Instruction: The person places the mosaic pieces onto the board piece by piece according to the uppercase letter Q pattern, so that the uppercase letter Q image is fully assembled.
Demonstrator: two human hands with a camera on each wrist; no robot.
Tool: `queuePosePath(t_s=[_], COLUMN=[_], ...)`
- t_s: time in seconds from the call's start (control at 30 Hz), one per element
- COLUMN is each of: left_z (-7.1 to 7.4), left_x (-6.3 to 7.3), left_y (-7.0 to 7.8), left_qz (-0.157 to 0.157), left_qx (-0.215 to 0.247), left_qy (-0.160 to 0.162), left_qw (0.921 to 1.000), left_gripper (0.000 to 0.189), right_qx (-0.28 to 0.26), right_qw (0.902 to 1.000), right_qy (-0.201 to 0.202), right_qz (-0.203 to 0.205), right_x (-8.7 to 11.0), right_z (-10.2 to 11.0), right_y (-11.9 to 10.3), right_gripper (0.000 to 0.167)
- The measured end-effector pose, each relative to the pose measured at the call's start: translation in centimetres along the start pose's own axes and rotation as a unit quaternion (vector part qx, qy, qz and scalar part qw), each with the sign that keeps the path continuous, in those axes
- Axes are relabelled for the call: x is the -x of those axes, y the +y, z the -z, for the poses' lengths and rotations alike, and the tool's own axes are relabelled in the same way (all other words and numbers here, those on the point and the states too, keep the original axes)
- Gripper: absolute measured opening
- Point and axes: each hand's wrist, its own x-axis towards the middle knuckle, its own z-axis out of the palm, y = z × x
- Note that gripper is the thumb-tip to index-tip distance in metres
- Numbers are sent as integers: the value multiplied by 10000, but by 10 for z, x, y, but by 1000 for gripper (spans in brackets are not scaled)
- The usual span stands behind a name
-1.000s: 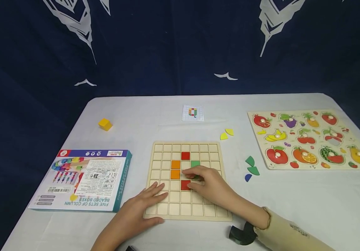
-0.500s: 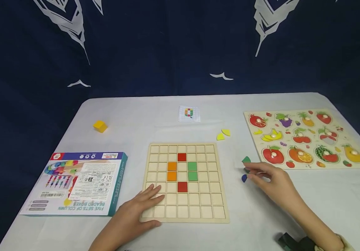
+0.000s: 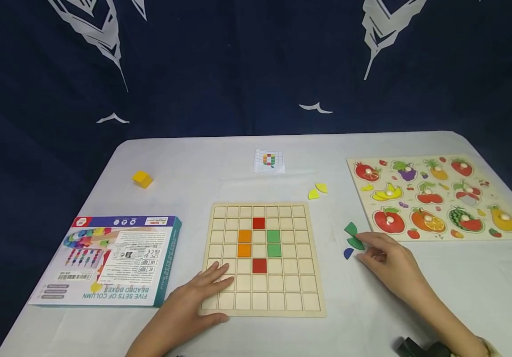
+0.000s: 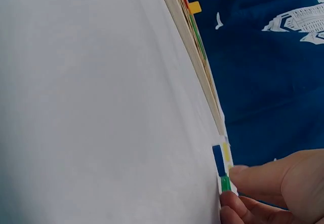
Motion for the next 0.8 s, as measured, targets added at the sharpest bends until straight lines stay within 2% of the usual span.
queuePosePath(t_s=[0.4, 0.63, 0.8], left_z=[1, -1, -1], left_x=[1, 1, -2], left_y=[1, 1, -1], left_qz=[177, 520, 437], left_qx=[68, 319, 262], left_qy=[-105, -506, -441], left_qw=[9998, 9969, 9977], left_gripper=[66, 69, 69], right_qx=[249, 333, 307], right_qw=[9997, 9994, 9995], right_qy=[76, 18, 48], right_qz=[-1, 45, 45], right_x=[-1, 0, -3], right_z=[-6, -11, -11], right_y=[-1, -2, -4], right_gripper=[33, 32, 32])
